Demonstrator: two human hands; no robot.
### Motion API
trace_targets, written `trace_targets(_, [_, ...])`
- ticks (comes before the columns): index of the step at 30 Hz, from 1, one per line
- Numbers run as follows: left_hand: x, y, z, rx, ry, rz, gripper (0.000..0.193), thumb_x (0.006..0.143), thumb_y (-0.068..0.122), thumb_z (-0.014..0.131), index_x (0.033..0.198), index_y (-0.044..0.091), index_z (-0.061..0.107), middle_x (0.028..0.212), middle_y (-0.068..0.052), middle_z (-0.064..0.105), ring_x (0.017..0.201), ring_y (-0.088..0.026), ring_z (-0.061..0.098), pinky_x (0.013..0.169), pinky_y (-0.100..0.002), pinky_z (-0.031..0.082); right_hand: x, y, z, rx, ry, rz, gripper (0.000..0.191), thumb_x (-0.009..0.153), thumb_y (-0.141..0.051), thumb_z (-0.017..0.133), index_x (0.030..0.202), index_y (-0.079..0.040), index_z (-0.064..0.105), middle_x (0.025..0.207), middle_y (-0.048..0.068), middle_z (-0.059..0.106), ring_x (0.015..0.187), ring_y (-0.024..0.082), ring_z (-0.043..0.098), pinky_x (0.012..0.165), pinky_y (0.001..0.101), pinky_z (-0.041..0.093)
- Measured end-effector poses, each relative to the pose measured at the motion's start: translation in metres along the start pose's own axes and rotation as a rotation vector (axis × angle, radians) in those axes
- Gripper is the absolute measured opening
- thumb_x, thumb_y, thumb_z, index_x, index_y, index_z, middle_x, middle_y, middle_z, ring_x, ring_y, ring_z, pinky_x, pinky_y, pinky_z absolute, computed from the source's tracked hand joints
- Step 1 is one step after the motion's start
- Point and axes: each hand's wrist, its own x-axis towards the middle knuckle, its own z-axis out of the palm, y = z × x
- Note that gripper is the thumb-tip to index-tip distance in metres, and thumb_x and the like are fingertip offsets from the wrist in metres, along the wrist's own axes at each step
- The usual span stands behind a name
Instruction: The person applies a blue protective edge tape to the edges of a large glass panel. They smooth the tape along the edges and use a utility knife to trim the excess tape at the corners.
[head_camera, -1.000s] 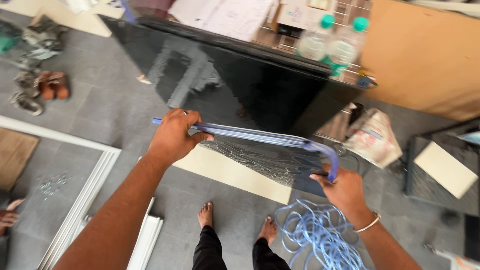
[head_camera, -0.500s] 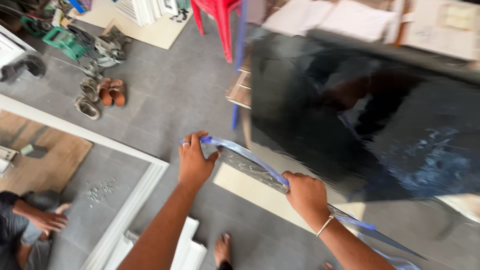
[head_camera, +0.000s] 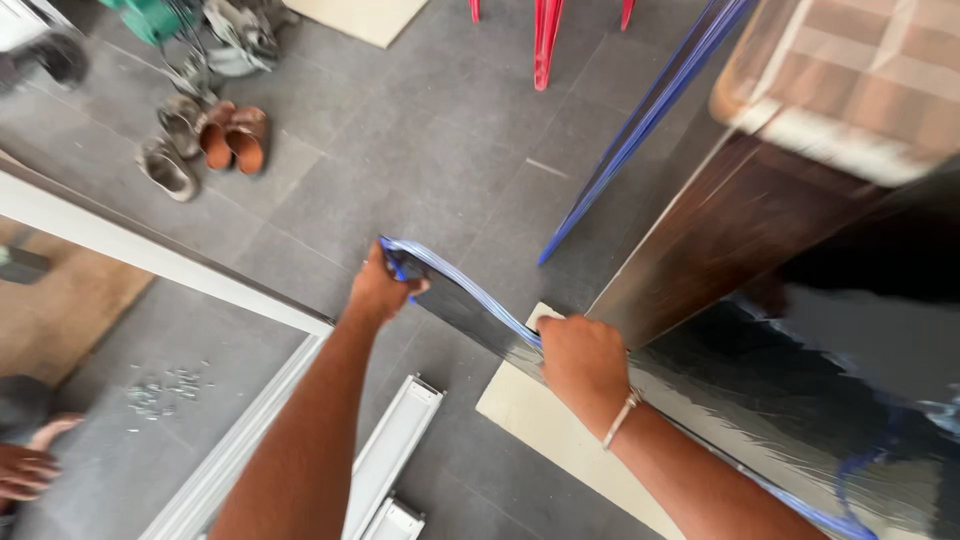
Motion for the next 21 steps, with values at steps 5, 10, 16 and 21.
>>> trace_targets(5, [0.029, -0.059, 0.029, -0.295, -0.033, 0.017, 0.083, 0.065, 0.009, 0.090, 0.137, 0.009, 0.048, 0.130, -0.007, 0.068, 0.117, -0.026, 0.070, 0.097, -0.039, 0.054, 0.032, -0.002, 0.073, 0.009, 0.171, -0.129, 0.009, 0.072, -0.005, 0.073, 0.079, -0.011, 0.072, 0.073, 0.014, 0.072, 0.074, 0.035, 0.072, 0.064, 0.0463, 0.057])
trace_targets(10, [0.036, -0.101, 0.047, -0.051, 0.020, 0.030, 0.075, 0.067, 0.016, 0.094, 0.133, 0.010, 0.057, 0.126, -0.009, 0.071, 0.121, -0.027, 0.066, 0.102, -0.040, 0.049, 0.040, -0.005, 0.126, 0.045, 0.109, -0.081, 0.007, 0.074, -0.008, 0.075, 0.079, -0.009, 0.070, 0.071, 0.015, 0.071, 0.074, 0.035, 0.072, 0.065, 0.0469, 0.057])
trace_targets(16, [0.039, -0.144, 0.055, -0.047, 0.022, 0.124, 0.076, 0.066, 0.024, 0.094, 0.132, 0.010, 0.059, 0.128, -0.011, 0.073, 0.123, -0.030, 0.068, 0.103, -0.041, 0.050, 0.035, -0.014, 0.151, 0.085, 0.139, -0.043, 0.015, 0.078, -0.012, 0.076, 0.092, -0.012, 0.074, 0.076, 0.015, 0.072, 0.077, 0.036, 0.072, 0.067, 0.0472, 0.057])
trace_targets(21, [0.036, -0.141, 0.047, 0.029, 0.086, 0.161, 0.098, 0.059, 0.026, 0.099, 0.141, 0.013, 0.048, 0.130, -0.014, 0.065, 0.127, -0.033, 0.060, 0.105, -0.043, 0.048, 0.026, -0.006, 0.137, 0.234, 0.081, 0.119, 0.030, 0.081, -0.028, 0.079, 0.110, -0.023, 0.076, 0.079, 0.012, 0.075, 0.079, 0.034, 0.073, 0.072, 0.0464, 0.056])
